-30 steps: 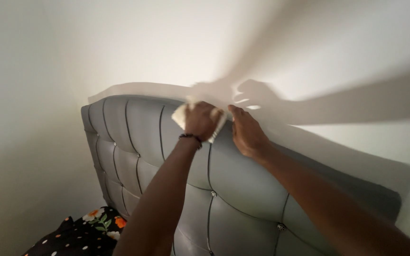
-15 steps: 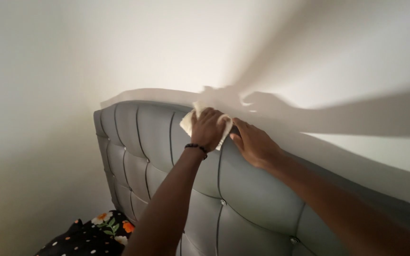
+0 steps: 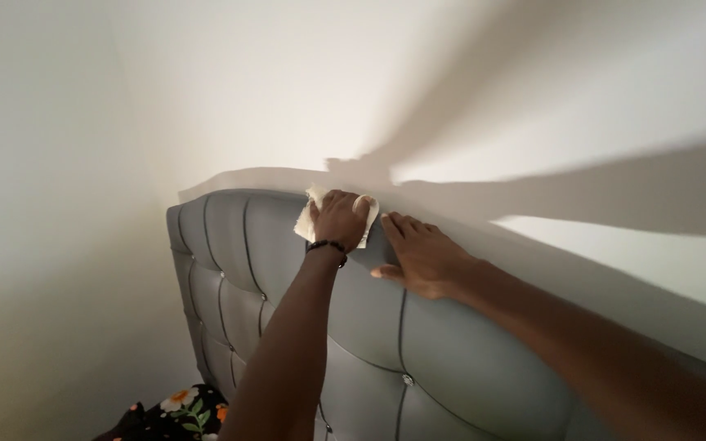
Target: The person is using a white cloth to wipe down and clean a grey tufted bed headboard in a bedroom.
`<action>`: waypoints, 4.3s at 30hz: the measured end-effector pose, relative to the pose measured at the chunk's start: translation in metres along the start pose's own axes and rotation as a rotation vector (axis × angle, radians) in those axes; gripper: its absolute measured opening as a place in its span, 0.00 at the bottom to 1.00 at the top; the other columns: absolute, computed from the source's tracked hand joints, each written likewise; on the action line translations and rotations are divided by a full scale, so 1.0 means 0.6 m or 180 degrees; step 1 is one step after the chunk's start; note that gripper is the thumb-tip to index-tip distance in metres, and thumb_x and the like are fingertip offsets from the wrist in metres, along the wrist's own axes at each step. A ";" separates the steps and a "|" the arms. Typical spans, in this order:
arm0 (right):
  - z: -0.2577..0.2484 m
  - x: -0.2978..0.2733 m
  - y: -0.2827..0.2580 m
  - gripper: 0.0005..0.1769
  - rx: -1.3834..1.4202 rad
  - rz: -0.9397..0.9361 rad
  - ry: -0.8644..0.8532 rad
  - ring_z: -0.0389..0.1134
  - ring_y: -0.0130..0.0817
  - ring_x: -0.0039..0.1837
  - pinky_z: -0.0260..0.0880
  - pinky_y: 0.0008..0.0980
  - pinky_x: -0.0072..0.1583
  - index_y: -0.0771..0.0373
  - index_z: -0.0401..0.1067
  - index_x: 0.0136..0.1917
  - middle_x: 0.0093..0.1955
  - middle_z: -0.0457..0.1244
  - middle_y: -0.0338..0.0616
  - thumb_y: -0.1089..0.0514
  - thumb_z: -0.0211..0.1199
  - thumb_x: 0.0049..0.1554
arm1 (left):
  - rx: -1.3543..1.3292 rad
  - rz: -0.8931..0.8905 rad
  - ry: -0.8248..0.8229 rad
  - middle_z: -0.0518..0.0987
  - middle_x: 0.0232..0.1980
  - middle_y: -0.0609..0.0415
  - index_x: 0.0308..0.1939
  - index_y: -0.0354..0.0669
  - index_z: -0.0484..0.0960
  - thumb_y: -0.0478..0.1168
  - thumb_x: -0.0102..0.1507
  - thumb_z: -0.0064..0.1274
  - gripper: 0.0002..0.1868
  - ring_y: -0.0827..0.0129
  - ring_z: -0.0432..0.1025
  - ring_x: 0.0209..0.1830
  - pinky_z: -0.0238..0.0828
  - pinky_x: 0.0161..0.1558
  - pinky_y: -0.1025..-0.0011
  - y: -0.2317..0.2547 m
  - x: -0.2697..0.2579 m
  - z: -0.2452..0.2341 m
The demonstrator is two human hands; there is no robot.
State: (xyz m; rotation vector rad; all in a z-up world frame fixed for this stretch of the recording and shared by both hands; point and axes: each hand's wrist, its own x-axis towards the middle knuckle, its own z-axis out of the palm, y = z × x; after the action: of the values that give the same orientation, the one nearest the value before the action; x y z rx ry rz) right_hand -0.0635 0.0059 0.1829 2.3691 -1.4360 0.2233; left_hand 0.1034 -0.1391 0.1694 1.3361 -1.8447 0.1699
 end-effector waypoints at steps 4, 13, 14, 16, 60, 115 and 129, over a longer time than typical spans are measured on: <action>-0.020 0.024 -0.032 0.56 -0.0143 0.0016 -0.0091 0.38 0.53 0.84 0.43 0.50 0.79 0.68 0.31 0.82 0.84 0.35 0.59 0.25 0.45 0.62 | -0.0016 -0.0175 0.0081 0.66 0.75 0.49 0.65 0.51 0.76 0.58 0.71 0.29 0.29 0.53 0.50 0.79 0.31 0.77 0.38 -0.037 0.027 -0.003; 0.006 0.055 -0.008 0.44 0.0784 0.0514 -0.0121 0.53 0.54 0.79 0.56 0.50 0.76 0.66 0.40 0.81 0.80 0.48 0.61 0.37 0.45 0.65 | -0.0118 -0.0639 0.0107 0.60 0.77 0.52 0.68 0.51 0.70 0.59 0.70 0.30 0.30 0.57 0.42 0.81 0.28 0.75 0.34 -0.066 0.035 0.015; 0.032 0.074 0.015 0.38 0.1242 0.0430 0.0515 0.57 0.55 0.76 0.58 0.49 0.74 0.69 0.45 0.79 0.77 0.52 0.63 0.42 0.44 0.66 | 0.0063 -0.0393 -0.0010 0.62 0.76 0.53 0.67 0.55 0.73 0.56 0.70 0.29 0.27 0.56 0.45 0.81 0.32 0.75 0.31 -0.053 0.020 0.006; 0.065 0.095 0.048 0.34 0.1700 0.0359 0.1147 0.62 0.56 0.73 0.61 0.48 0.73 0.71 0.51 0.78 0.75 0.57 0.64 0.46 0.43 0.67 | 0.0243 -0.0146 -0.0136 0.65 0.75 0.54 0.66 0.58 0.75 0.54 0.71 0.28 0.26 0.56 0.48 0.81 0.36 0.75 0.28 -0.031 -0.012 0.000; 0.030 0.069 0.029 0.35 0.2405 0.0570 0.1593 0.73 0.46 0.63 0.72 0.41 0.64 0.68 0.68 0.67 0.61 0.71 0.55 0.36 0.49 0.64 | -0.0213 0.0295 0.0852 0.59 0.81 0.56 0.71 0.53 0.69 0.63 0.71 0.30 0.31 0.54 0.44 0.87 0.33 0.79 0.32 -0.038 -0.054 0.054; 0.034 0.069 0.025 0.27 0.2388 0.0509 0.2028 0.73 0.50 0.60 0.72 0.44 0.61 0.66 0.75 0.60 0.57 0.71 0.56 0.40 0.55 0.64 | -0.0696 -0.0235 0.1780 0.55 0.81 0.43 0.72 0.47 0.64 0.55 0.72 0.38 0.28 0.52 0.46 0.84 0.37 0.73 0.29 0.080 -0.152 0.095; 0.054 0.078 0.055 0.31 0.2891 0.0051 0.2140 0.72 0.46 0.63 0.71 0.42 0.63 0.64 0.71 0.66 0.63 0.69 0.56 0.38 0.49 0.66 | 0.0236 0.0899 0.0396 0.63 0.77 0.47 0.72 0.45 0.67 0.54 0.64 0.48 0.35 0.53 0.46 0.82 0.26 0.74 0.35 0.119 -0.120 0.058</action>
State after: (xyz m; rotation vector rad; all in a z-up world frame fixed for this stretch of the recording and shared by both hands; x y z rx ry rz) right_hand -0.0718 -0.0589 0.1753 2.4514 -1.1150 1.7946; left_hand 0.0310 -0.0756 0.1224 1.0824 -1.9286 0.4632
